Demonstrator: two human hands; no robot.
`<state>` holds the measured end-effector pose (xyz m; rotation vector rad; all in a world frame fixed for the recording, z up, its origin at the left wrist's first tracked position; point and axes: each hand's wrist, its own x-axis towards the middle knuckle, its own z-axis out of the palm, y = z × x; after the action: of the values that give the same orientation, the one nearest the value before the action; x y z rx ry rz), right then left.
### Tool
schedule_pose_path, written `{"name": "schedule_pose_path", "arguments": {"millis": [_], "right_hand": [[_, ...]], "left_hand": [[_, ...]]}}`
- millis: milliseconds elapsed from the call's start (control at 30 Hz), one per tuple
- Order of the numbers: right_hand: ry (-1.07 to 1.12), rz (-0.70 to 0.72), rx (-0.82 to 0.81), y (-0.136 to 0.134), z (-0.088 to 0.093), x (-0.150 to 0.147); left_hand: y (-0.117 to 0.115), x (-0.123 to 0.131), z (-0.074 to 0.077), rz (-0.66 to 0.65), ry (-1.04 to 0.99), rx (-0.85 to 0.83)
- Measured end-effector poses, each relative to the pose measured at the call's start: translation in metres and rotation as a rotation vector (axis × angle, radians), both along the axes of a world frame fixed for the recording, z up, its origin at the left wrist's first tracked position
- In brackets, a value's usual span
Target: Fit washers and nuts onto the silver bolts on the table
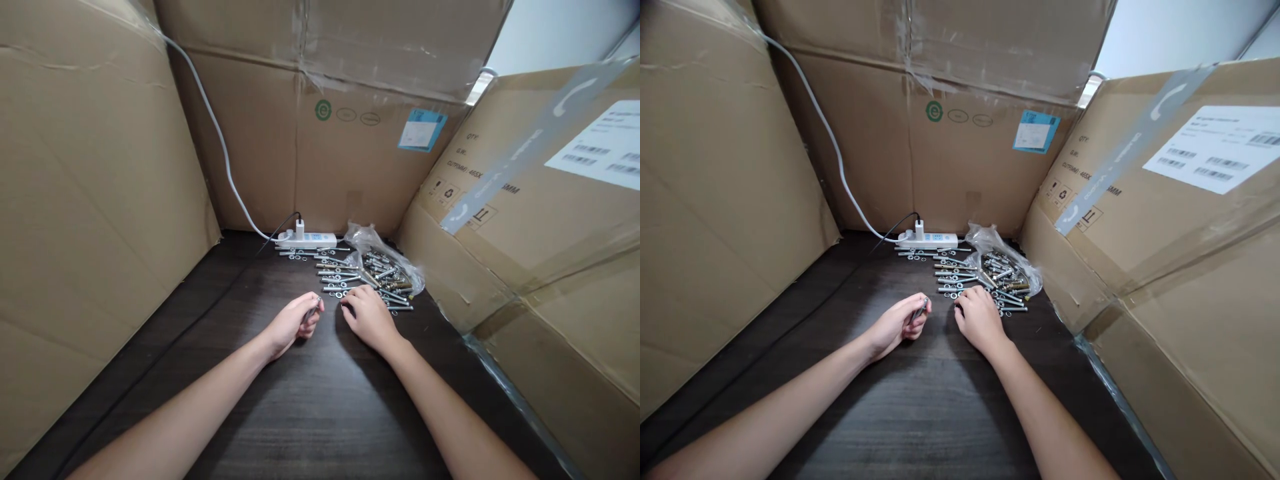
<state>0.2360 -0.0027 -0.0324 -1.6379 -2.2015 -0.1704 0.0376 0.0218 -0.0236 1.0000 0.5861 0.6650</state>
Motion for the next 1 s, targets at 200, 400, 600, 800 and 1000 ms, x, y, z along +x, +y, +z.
{"name": "schedule_pose_path", "arguments": {"millis": [200, 400, 600, 800, 1000], "right_hand": [[0.025, 0.037, -0.065, -0.001, 0.005, 0.004], [0.044, 0.013, -0.082, 0.000, 0.005, 0.006], [0.046, 0.010, -0.059, 0.001, 0.001, 0.005], [0.103, 0.053, -0.021, 0.000, 0.003, 0.003], [0.286, 0.171, 0.120, -0.010, 0.019, -0.010]], "left_hand": [[0.000, -0.001, 0.000, -0.018, 0.015, -0.002], [-0.001, 0.001, 0.001, -0.026, 0.030, 0.007], [-0.001, 0.000, 0.002, -0.039, 0.044, 0.022], [0.000, 0.000, 0.002, -0.047, 0.077, 0.050], [-0.003, 0.001, 0.001, -0.093, 0.171, 0.138]]}}
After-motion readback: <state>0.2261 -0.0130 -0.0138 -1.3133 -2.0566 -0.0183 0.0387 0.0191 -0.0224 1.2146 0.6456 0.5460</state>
